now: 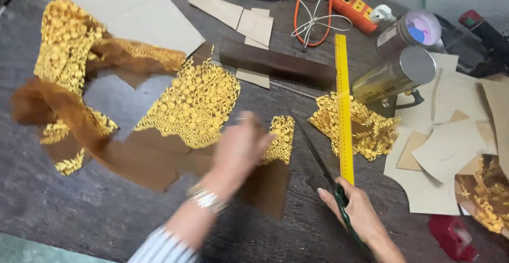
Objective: Cutting a piece of fabric with lace applique using scissors and marking it with a ruler and chalk.
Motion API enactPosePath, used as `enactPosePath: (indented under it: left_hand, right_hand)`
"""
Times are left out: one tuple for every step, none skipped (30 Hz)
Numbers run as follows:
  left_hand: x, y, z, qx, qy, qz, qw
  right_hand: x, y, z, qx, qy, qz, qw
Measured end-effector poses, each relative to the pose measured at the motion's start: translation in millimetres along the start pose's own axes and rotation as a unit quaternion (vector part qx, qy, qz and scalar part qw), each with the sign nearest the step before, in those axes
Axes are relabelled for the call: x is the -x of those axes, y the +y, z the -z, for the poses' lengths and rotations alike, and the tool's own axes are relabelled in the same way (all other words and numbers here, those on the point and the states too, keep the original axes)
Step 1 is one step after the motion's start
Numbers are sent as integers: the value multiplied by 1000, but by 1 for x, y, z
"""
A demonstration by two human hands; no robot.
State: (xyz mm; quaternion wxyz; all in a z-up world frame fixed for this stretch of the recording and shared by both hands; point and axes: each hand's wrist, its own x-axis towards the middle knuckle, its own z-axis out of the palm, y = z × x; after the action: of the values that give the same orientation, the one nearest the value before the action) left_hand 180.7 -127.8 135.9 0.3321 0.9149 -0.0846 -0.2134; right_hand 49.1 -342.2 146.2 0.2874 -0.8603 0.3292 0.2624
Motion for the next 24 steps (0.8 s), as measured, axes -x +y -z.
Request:
enactPosePath:
  left_hand:
    - [-14, 8, -17, -5, -2, -4, 1000]
    - [-28, 15, -34, -70, -64, -13, 995]
    - [-42, 21, -52, -133, -126, -19, 983]
    - [-53, 10, -74, -138, -128, -21, 982]
    - [-64, 0, -97, -173, -83, -76, 979]
    - [-75, -10, -121, -206, -37, -131, 969]
    - [-79, -11, -115, -208, -41, -134, 968]
    - [-82, -11, -108, -163, -76, -136, 974]
    - [-86, -11, -102, -118, -110, -136, 978]
    - [-85, -4, -74, -120, -115, -138, 976]
    - [-86, 4, -47, -24, -163, -92, 982]
    - [-87, 12, -19, 71, -210, -44, 974]
    - [-91, 13, 3, 69, -215, -46, 973]
    - [-94, 13, 25, 109, -220, -44, 968]
    - [-99, 14, 47, 148, -223, -42, 963]
    - [-99, 17, 63, 145, -226, -44, 962]
    - [-99, 20, 80, 146, -216, -51, 964]
    - [-99, 22, 97, 148, -206, -59, 966]
    - [-96, 27, 109, 147, -208, -61, 965]
    - [-92, 31, 122, 157, -205, -45, 965]
    - [-88, 36, 133, 168, -202, -30, 964]
    - [-90, 37, 134, 167, -205, -31, 964]
    - [-92, 37, 136, 187, -200, -51, 960]
    - [-93, 38, 138, 206, -196, -71, 956]
  right_hand:
    - [0, 7, -4, -6, 1, -2, 1000]
    - [-1, 14, -9, -10, 2, -8, 1000]
    - [-2, 21, -14, -12, 1, -13, 1000]
    - [-1, 29, -19, -17, 1, -15, 1000]
    - [-1, 38, -24, -43, 3, -42, 998]
    - [0, 47, -29, -69, 6, -69, 995]
    - [1, 50, -29, -73, 6, -74, 995]
    - [2, 53, -29, -43, -9, -130, 991]
    - [3, 57, -30, -13, -24, -184, 982]
    - [5, 59, -32, -17, -25, -188, 982]
    - [7, 60, -34, -8, -23, -188, 982]
    - [8, 62, -36, 1, -21, -187, 982]
    - [13, 56, -35, -2, -22, -192, 981]
    - [18, 51, -34, -1, -38, -165, 986]
    - [21, 45, -32, -1, -54, -136, 989]
    - [22, 39, -33, -4, -53, -139, 989]
    - [23, 33, -33, 24, -62, -143, 988]
    - [24, 27, -33, 53, -70, -147, 985]
    - [25, 19, -33, 50, -70, -149, 985]
    - [26, 11, -32, 44, -87, -168, 981]
    - [29, 5, -32, 38, -105, -187, 976]
    - [29, 5, -34, 36, -104, -190, 976]
    - [30, 5, -37, 12, -112, -161, 981]
    - [31, 5, -39, -12, -118, -132, 984]
